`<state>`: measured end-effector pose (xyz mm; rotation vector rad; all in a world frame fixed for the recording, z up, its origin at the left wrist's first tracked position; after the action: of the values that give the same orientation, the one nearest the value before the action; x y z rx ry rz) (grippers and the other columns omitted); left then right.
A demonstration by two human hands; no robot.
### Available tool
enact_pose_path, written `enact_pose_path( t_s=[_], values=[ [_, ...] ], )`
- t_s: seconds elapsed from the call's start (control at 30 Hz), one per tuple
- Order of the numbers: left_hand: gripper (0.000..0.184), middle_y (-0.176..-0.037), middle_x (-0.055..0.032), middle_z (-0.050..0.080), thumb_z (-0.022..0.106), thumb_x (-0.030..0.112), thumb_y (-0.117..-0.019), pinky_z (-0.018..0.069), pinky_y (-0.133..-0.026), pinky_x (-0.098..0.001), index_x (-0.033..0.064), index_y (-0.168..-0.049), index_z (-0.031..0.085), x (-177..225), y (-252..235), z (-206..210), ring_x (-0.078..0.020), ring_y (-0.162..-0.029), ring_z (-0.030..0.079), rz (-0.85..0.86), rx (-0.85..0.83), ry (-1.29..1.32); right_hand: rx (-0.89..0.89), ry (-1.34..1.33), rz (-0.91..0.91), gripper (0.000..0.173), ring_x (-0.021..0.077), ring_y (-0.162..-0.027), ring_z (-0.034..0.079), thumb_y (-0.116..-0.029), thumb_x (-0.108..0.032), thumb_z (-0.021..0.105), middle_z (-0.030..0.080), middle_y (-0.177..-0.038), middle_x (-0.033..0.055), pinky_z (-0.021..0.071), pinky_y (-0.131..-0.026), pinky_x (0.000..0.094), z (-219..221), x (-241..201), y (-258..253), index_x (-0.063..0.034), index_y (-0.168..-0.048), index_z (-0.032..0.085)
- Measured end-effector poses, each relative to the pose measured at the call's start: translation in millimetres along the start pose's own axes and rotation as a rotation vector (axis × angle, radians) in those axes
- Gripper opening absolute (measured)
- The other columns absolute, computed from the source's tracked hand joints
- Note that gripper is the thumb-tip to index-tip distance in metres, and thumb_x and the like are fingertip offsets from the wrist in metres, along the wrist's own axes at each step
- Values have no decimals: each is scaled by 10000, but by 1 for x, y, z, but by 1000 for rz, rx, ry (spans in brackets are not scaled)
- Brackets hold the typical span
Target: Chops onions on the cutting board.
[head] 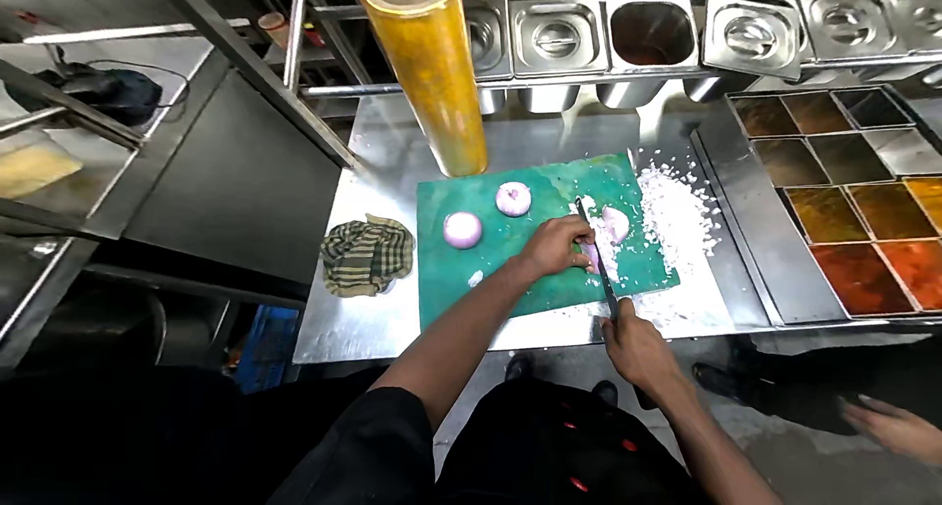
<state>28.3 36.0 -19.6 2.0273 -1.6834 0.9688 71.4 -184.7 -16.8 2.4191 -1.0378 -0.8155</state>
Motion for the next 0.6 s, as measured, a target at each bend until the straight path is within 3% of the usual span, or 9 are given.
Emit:
enact_pose_path(
  t_s=[0.23, 0.4, 0.6],
  values=[
    [379, -1030, -109, 718, 909, 268, -776, 589, -855, -424, 42, -1025, 735, 3, 4, 3, -226, -946, 700, -22, 26, -45, -46, -31, 23, 409, 333, -821, 712, -1077, -366, 461, 676, -866, 136, 575, -756, 515, 37, 30, 36, -60, -1348, 473],
    [395, -1107, -75, 714, 880, 292, -797, 586, -900, -447, 95, -1109, 742, 3, 6, 10, -212, -1010, 695, -63, 40, -65, -80, -257, -61, 425, 237, -622, 672, -1067, -400, 465, 628, -777, 80, 597, -628, 454, 41, 50, 26, -77, -1344, 476],
    [392, -1226, -49, 698, 789, 362, -842, 564, -931, -492, 153, -1168, 728, 11, 2, 18, -242, -1123, 672, -170, -6, -191, 239, -132, -46, 360, 283, -648, 679, -1068, -393, 464, 632, -716, 82, 568, -620, 490, 18, 47, 30, -67, -1198, 542]
  ],
)
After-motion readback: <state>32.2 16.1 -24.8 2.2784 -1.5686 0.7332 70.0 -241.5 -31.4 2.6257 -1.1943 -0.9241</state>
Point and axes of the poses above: each hand's wrist, its own y-axis away from the middle knuckle, its own z-axis out of the palm, x = y × z, the point moved 2 cm from there along -y, towards the middle knuckle
